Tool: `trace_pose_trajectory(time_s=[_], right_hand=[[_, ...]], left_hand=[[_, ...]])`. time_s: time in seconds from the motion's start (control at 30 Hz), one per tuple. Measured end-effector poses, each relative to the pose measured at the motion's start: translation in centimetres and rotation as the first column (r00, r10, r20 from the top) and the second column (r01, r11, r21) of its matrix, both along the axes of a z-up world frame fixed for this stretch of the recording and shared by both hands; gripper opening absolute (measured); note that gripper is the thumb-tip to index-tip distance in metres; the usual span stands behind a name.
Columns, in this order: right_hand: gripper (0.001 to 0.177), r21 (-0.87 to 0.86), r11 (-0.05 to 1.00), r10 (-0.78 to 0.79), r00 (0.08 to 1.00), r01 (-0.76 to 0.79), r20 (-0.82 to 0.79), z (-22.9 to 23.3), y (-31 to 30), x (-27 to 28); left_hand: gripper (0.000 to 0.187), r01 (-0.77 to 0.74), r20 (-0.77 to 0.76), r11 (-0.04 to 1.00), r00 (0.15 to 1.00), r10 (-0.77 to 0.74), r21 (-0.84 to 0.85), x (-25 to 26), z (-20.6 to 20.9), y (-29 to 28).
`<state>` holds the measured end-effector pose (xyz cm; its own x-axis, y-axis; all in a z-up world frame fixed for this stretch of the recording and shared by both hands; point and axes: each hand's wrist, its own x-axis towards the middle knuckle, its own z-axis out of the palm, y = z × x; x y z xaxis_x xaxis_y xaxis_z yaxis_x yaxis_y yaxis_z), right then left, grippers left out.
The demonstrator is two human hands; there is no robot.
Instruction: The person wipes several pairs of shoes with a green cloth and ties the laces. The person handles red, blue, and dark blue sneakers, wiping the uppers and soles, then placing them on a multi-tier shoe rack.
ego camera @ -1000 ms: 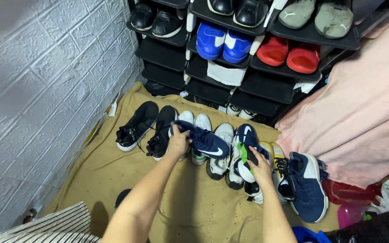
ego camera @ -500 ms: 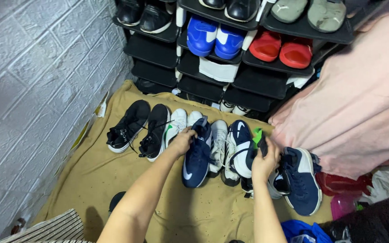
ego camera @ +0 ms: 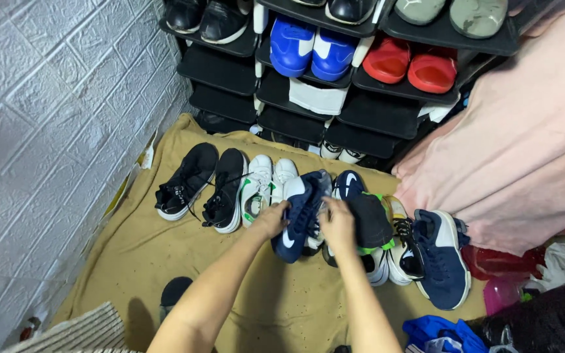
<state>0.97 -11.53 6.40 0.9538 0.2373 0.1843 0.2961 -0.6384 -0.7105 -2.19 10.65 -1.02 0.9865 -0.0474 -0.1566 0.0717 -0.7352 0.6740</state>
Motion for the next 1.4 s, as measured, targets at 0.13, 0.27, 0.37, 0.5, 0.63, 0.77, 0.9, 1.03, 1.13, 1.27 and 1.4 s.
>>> trace_pose_trajectory(time_s=[0.13,0.27,0.37,0.5,0.63,0.77,0.9,1.03,1.13,1.27,1.4], right_hand=[[0.046,0.009,0.992,-0.118,0.97,0.123,-0.214,-3.2,3.3,0.4],[0.079,-0.031,0.997,0.075,0.974,-0.07,0.215,-6.4,5.0,0.8],[0.06,-0.147,0.988,0.051,0.999,-0.05,0.002,-6.4,4.8,0.7],[0.031,-0.23,0.956,0.191,0.981,-0.182,0.019,-5.3,3.4,0.4],[0.022,-0.009,0.974,0.21,0.916,-0.227,-0.341,-3.7,3.5,-0.7],[0.025,0.188,0.96,0.27,0.859,-0.207,-0.436,-2.7,2.5,-0.1],[0.025,0.33,0.931,0.29,0.869,-0.159,-0.4,-2.2,-0.6,2.4],[0.024,0.466,0.884,0.295,0.829,-0.048,-0.475,2.8,-1.7,1.6],[0.027,0.518,0.854,0.34,0.804,-0.047,-0.488,5.7,-1.1,0.7],[0.025,0.611,0.787,0.417,0.8,-0.081,-0.432,7.8,-0.6,-0.4],[0.024,0.529,0.844,0.316,0.877,-0.087,-0.361,8.4,-2.3,0.2]], left_hand=[[0.082,-0.036,0.106,0.996,0.994,0.027,0.084,-1.4,-0.6,-0.7],[0.099,-0.024,0.065,0.999,0.998,0.021,0.036,-3.3,-1.6,0.1],[0.102,-0.06,0.036,0.996,0.997,0.062,-0.062,-4.4,-0.6,0.3],[0.105,-0.097,0.219,0.995,0.971,0.096,-0.003,-5.2,5.8,-1.0],[0.096,-0.032,0.493,0.993,0.87,-0.03,0.116,-4.8,11.1,-2.1],[0.064,0.045,0.365,0.937,0.914,-0.179,0.347,-2.2,6.5,-0.9],[0.039,0.097,0.229,0.895,0.95,-0.214,0.435,-1.5,4.9,1.2],[0.029,0.064,0.291,0.932,0.94,-0.176,0.356,-1.9,4.8,1.3],[0.024,-0.001,0.361,0.985,0.93,-0.063,0.175,-1.6,5.2,1.1],[0.025,-0.135,0.196,0.961,0.963,0.185,-0.24,-1.2,4.3,2.1],[0.029,-0.276,-0.073,0.748,0.953,0.294,-0.604,1.1,-1.3,5.3]])
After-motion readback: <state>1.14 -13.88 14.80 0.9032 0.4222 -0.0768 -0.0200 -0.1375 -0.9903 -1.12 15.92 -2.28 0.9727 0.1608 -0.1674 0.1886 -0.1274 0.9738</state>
